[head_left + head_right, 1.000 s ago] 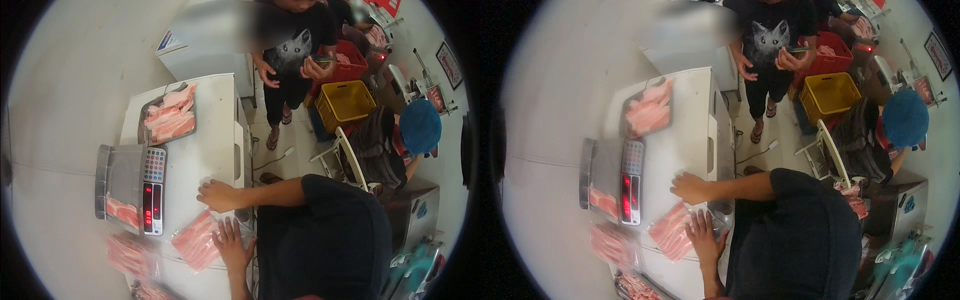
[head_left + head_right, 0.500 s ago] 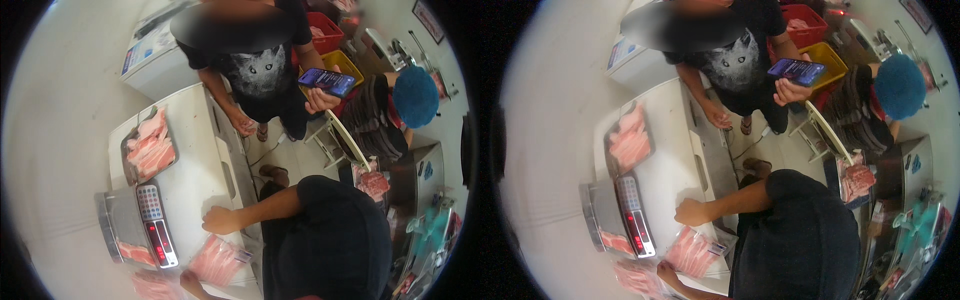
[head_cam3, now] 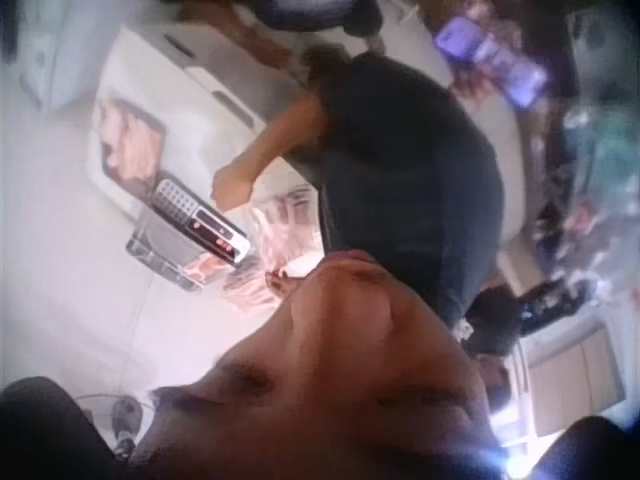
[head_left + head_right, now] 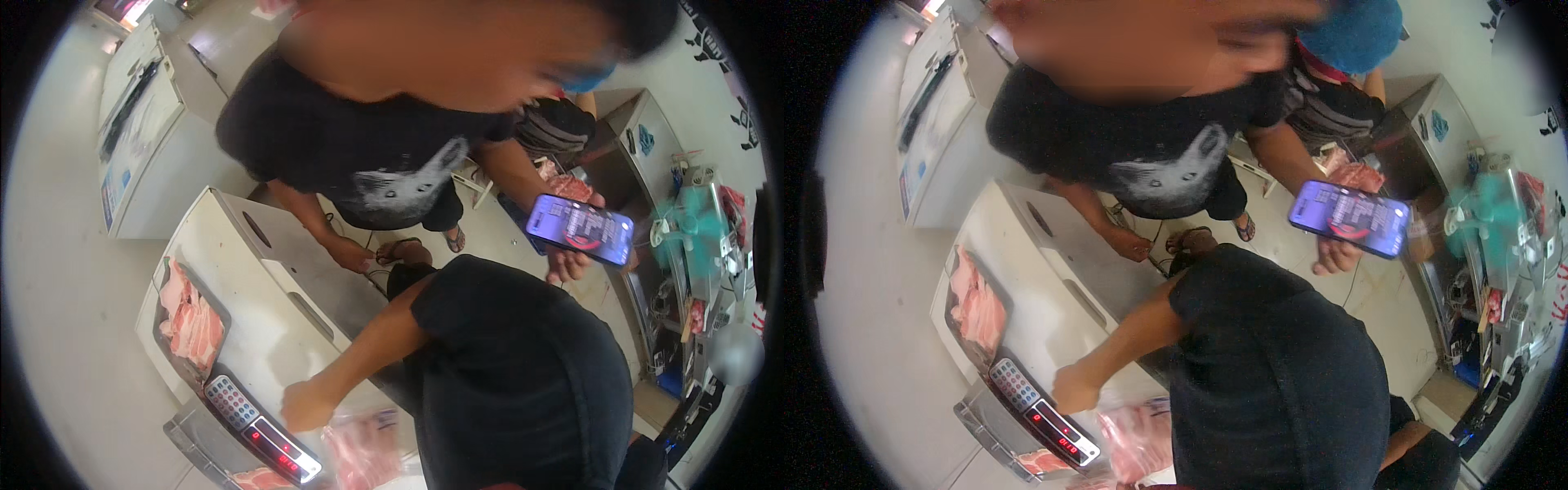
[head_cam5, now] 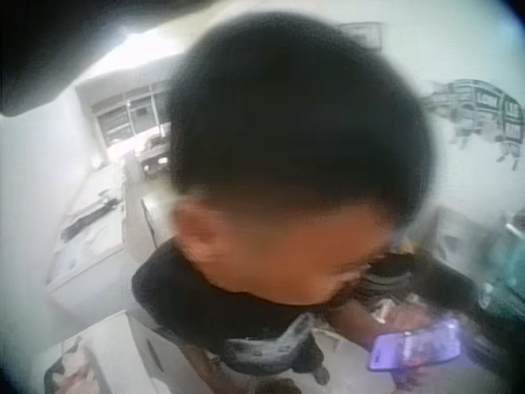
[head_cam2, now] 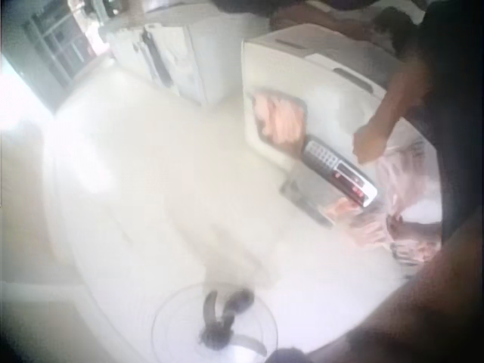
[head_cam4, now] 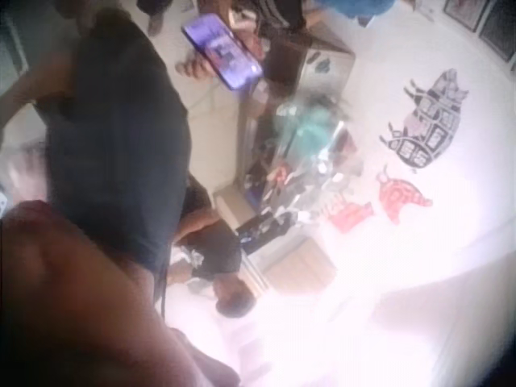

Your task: The person picks up slices of meat by hand, places them onto a scale to check their weight, and then puts them into plastic bags.

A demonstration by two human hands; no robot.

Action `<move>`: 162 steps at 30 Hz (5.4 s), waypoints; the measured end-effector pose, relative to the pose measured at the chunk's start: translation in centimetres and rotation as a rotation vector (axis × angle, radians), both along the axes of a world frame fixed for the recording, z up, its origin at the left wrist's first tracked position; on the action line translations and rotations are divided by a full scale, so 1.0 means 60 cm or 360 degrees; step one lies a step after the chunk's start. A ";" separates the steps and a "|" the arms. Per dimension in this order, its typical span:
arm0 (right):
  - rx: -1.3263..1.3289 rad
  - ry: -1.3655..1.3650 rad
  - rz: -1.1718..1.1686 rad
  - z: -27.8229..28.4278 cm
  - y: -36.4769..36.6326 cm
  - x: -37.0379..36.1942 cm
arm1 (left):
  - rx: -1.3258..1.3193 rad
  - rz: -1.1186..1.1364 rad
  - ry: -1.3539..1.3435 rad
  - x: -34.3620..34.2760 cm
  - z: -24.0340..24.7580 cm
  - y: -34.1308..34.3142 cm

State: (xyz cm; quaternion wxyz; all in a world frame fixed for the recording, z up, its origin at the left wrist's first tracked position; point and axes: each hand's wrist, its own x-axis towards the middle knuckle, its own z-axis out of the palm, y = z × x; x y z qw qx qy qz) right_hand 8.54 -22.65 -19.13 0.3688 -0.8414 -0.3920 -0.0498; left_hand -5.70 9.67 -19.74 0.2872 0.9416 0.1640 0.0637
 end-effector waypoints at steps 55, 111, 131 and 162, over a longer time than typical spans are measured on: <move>0.0693 -0.0876 0.1164 0.430 0.140 0.197 | -0.1698 -0.0202 -0.0823 0.142 0.288 -0.209; 0.0384 -0.0442 0.1781 0.160 -0.099 0.302 | -0.2491 0.0603 -0.1085 0.193 0.095 -0.565; 0.0525 -0.0419 0.1793 0.260 -0.059 0.297 | -0.1813 0.0721 -0.0996 0.185 0.142 -0.499; 0.0623 0.0068 0.1288 0.151 -0.046 0.289 | -0.1734 0.0689 -0.1061 0.207 0.109 -0.467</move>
